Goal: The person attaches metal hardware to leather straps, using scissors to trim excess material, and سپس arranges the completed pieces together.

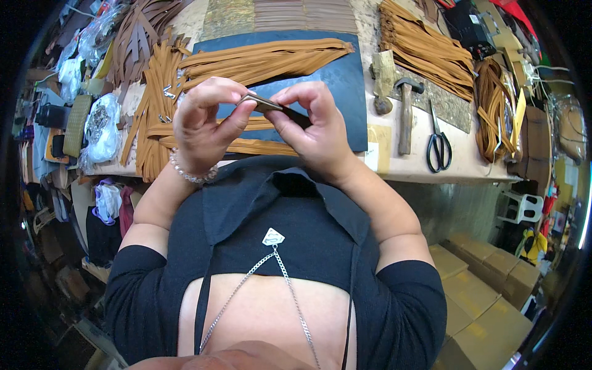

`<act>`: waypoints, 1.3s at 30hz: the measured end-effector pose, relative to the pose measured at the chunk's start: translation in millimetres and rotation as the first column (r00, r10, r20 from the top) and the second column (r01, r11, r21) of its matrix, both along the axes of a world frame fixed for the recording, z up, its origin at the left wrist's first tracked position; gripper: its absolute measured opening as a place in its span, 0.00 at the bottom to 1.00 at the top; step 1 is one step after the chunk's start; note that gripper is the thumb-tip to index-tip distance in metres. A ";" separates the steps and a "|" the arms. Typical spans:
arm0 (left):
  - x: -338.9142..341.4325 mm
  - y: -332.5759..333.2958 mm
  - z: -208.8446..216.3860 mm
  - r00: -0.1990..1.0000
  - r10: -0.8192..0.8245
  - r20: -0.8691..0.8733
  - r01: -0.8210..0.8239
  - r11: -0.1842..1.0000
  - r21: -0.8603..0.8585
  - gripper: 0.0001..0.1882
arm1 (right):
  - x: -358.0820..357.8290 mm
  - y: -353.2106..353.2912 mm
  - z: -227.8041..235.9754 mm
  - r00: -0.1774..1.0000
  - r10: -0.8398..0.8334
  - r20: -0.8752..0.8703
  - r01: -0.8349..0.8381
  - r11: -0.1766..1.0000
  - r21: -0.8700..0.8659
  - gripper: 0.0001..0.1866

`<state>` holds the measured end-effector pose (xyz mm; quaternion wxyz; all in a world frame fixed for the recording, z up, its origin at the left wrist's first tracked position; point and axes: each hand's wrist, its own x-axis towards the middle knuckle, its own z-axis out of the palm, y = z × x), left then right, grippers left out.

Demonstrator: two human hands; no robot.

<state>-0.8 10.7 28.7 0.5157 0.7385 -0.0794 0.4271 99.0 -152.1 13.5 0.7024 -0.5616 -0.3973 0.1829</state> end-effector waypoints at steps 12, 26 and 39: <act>8.5 -0.4 -20.2 0.764 0.119 -0.635 0.321 0.783 0.533 0.04 | 81.9 -69.4 -15.6 0.899 -0.133 0.417 0.354 0.782 -0.513 0.11; 9.4 2.6 -22.4 0.588 -0.548 -0.595 -0.026 0.723 -0.691 0.08 | 157.4 -262.3 -63.5 0.735 -0.677 0.038 0.460 0.457 -0.762 0.17; 6.2 -6.0 -30.9 0.571 -0.525 -0.631 -0.079 0.730 -0.679 0.09 | 30.3 -101.8 -2.4 0.903 0.151 -0.403 -0.414 0.563 -0.715 0.20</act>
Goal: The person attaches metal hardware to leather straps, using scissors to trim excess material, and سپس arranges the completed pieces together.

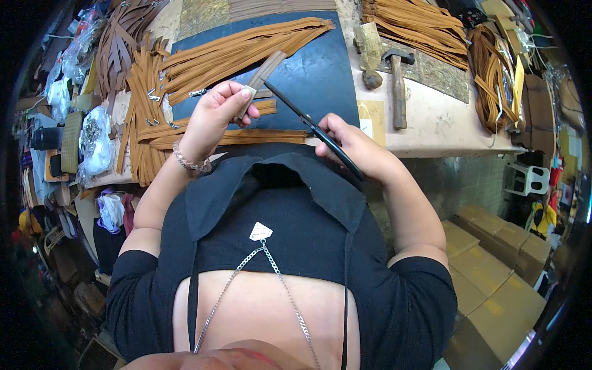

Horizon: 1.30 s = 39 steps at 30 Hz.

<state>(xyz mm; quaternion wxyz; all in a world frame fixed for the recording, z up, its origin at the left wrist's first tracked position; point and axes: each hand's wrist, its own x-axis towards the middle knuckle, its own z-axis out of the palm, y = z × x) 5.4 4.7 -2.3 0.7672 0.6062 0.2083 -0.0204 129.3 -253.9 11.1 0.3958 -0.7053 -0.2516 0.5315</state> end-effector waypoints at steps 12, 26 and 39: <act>-3.5 0.4 -9.9 0.999 -0.046 -0.006 0.046 0.999 -0.027 0.09 | 1.1 17.8 -1.5 0.986 0.068 0.153 -0.071 0.997 0.010 0.14; -5.3 19.6 -37.9 0.998 0.017 -0.062 -0.010 0.993 0.119 0.09 | 4.8 23.9 -0.4 0.830 0.086 0.552 0.025 0.981 -0.190 0.24; 5.4 22.1 -30.3 0.997 -0.073 -0.019 0.076 0.985 0.157 0.05 | 46.2 -0.6 -27.1 0.425 -0.020 0.905 0.133 0.990 -0.041 0.27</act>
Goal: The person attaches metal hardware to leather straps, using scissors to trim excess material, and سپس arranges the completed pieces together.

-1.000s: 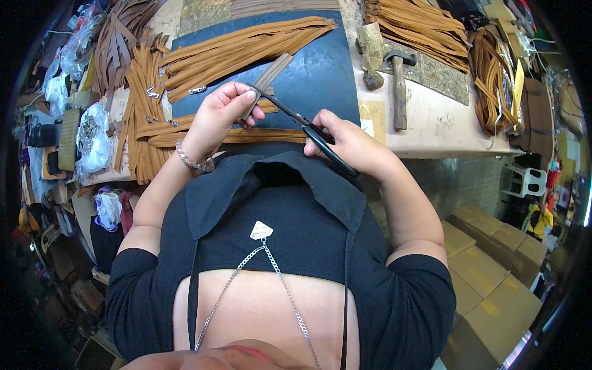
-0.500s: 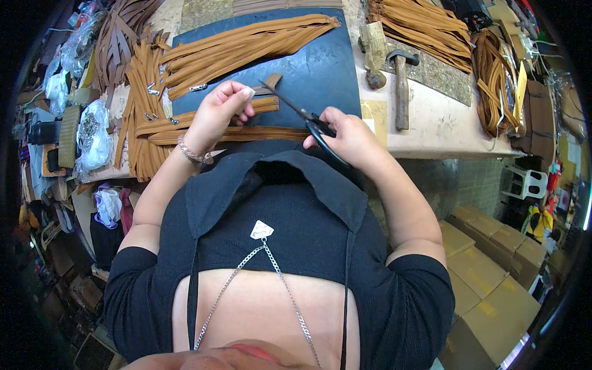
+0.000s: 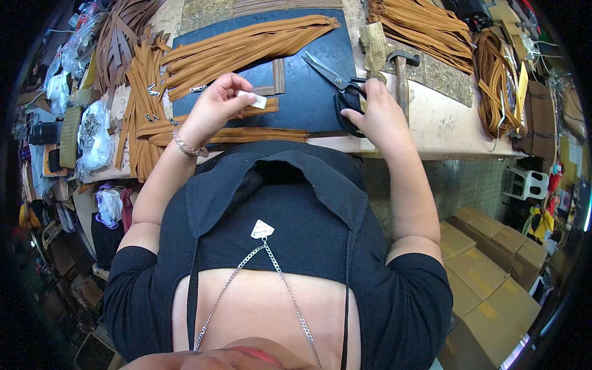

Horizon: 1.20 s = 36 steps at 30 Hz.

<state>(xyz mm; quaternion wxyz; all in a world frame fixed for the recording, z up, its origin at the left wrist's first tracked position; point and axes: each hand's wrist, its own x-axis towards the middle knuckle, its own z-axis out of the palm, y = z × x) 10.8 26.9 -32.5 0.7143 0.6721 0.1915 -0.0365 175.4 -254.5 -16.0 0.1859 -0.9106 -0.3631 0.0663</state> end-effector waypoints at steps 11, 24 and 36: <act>8.5 -28.1 -3.2 0.998 -0.041 0.057 0.053 0.969 -0.242 0.11 | -52.2 76.5 -5.2 0.815 0.358 -0.455 -0.125 0.876 0.466 0.16; 11.4 -2.7 1.1 0.962 0.135 0.236 -0.083 0.972 -0.218 0.12 | -21.8 96.6 -1.8 0.112 0.484 -0.868 0.500 0.727 0.470 0.15; 9.6 6.2 0.1 0.956 0.113 0.270 -0.072 0.985 -0.155 0.14 | -24.4 106.2 -6.6 0.250 0.464 -0.850 0.355 0.773 0.526 0.13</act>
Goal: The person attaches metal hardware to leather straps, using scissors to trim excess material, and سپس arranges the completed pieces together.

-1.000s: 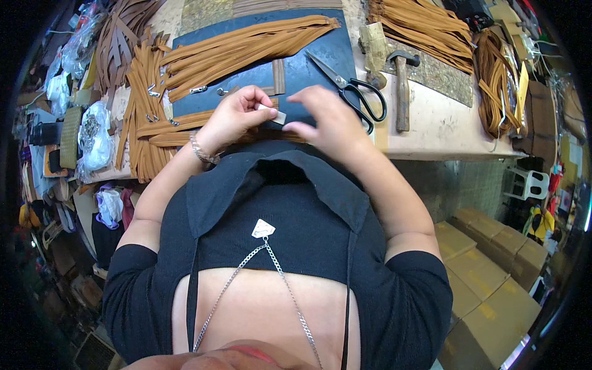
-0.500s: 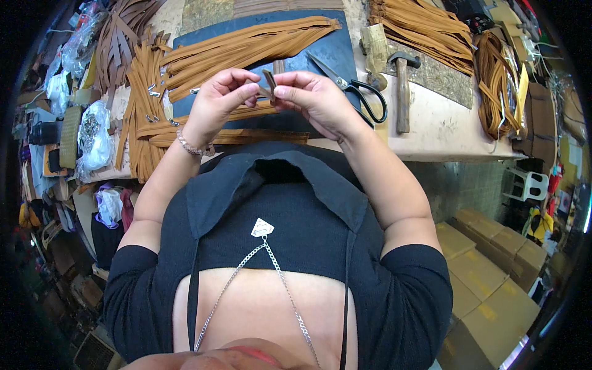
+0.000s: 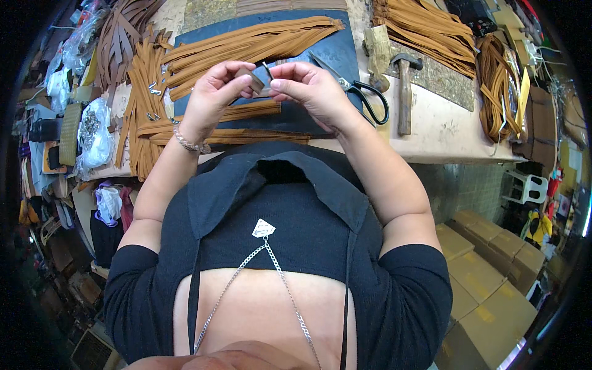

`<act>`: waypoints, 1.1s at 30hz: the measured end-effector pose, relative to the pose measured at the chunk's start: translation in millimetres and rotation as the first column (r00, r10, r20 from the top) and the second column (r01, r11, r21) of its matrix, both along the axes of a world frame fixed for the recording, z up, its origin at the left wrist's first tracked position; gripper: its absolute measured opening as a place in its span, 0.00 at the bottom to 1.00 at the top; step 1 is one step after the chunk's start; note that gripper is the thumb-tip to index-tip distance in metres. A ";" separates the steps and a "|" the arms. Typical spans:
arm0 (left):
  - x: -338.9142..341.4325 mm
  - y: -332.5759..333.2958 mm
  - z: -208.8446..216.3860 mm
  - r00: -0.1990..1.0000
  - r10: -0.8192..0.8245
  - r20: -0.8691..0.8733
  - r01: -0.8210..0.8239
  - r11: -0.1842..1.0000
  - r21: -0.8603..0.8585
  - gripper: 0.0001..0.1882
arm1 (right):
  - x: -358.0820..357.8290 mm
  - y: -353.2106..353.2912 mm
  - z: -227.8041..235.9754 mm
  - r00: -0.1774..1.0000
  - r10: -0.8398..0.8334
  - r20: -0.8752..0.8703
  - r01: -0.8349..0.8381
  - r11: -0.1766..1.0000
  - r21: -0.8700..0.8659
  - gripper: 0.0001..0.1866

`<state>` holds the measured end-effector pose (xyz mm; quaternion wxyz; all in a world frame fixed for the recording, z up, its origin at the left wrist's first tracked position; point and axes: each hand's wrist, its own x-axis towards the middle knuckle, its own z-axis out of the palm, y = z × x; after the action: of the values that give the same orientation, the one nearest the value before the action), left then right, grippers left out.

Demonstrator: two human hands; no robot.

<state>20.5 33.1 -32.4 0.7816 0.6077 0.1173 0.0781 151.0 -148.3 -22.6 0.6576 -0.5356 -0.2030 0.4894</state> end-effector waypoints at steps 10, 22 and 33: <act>-8.3 18.6 -7.4 0.978 0.206 -0.020 -0.107 0.586 0.804 0.16 | 39.5 13.5 -7.6 -0.181 0.320 0.930 -0.205 0.912 -0.354 0.15; -4.8 -5.8 1.3 0.995 0.047 -0.088 -0.011 0.928 0.371 0.19 | 20.4 8.5 7.2 0.454 0.274 0.848 -0.129 0.962 -0.242 0.10; -2.1 -6.6 47.2 0.957 0.233 0.171 -0.238 0.971 0.005 0.11 | -32.7 -3.2 30.4 0.619 -0.126 0.775 0.030 0.990 0.137 0.25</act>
<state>18.4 26.5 14.8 0.7659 0.5906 0.1212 0.2234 118.3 -151.6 7.8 0.5534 -0.6657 -0.4718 0.1671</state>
